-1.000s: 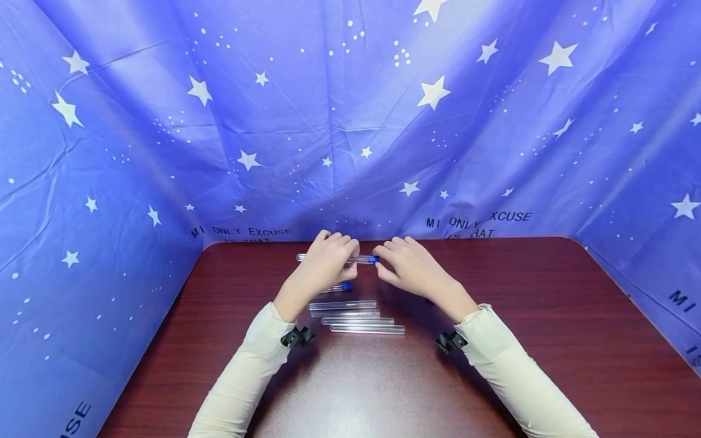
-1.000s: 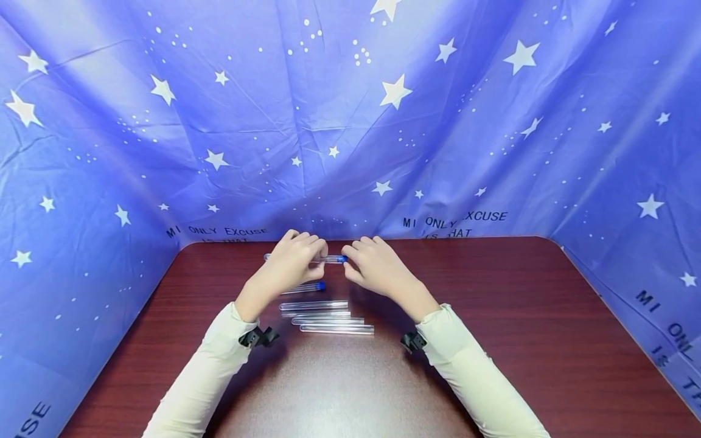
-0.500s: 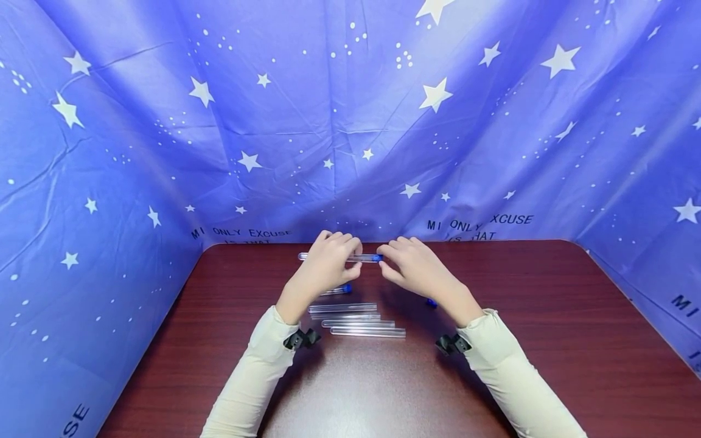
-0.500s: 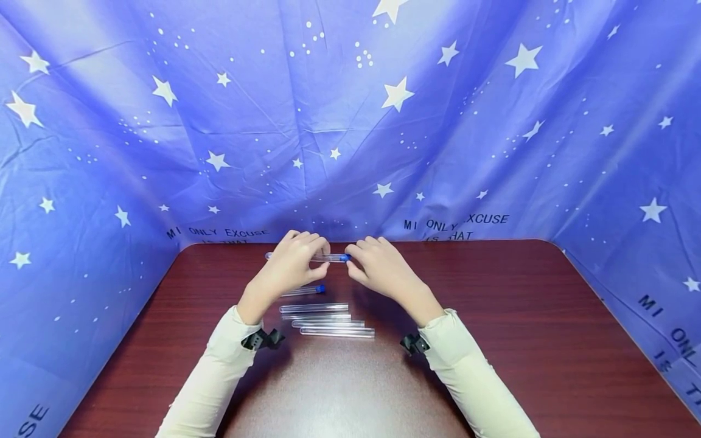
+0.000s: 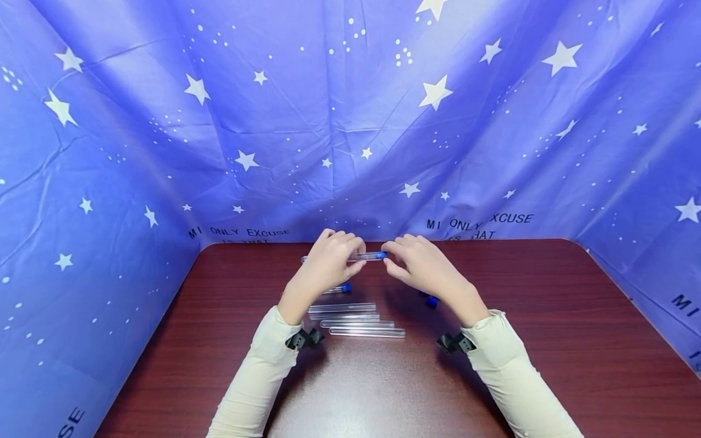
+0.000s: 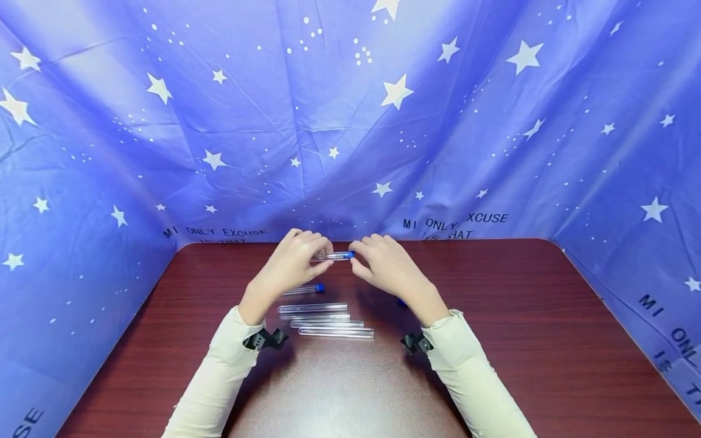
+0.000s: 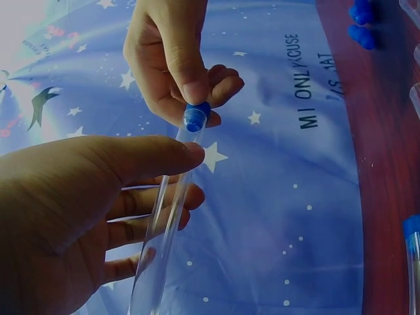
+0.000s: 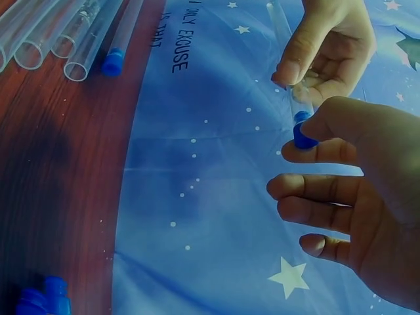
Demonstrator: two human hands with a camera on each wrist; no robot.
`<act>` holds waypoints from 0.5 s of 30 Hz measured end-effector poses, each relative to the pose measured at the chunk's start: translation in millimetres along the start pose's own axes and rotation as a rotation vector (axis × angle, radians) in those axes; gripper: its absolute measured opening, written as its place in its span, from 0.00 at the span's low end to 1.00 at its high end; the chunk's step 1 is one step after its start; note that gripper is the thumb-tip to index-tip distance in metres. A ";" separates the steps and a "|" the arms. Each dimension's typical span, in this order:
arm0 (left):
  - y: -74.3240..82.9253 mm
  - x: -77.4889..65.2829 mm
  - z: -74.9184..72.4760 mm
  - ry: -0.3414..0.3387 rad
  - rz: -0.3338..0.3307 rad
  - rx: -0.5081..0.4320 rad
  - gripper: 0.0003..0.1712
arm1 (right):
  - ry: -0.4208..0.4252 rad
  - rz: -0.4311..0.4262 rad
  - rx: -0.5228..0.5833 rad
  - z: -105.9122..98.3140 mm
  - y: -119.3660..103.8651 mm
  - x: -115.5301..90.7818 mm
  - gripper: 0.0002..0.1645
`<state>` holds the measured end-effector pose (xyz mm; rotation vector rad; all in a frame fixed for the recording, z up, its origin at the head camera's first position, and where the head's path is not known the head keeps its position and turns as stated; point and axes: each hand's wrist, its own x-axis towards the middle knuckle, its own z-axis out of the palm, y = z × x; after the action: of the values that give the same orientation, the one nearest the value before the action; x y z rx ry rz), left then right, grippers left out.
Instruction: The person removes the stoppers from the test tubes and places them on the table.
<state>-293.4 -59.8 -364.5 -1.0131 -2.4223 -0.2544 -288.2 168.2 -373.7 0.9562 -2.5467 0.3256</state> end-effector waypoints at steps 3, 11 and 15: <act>0.6 0.6 0.1 -0.003 0.002 -0.012 0.11 | -0.004 0.006 0.003 0.1 0.0 -1.1 0.13; -1.1 -1.4 0.9 0.025 0.027 -0.017 0.10 | -0.029 0.029 0.036 1.0 -0.9 -1.2 0.14; -1.3 -1.7 0.7 0.059 0.042 -0.005 0.10 | -0.047 0.027 0.046 0.4 -2.4 -0.6 0.13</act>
<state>-293.6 -61.5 -366.0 -1.0431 -2.3462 -0.2727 -286.3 166.7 -374.1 0.9576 -2.6072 0.3757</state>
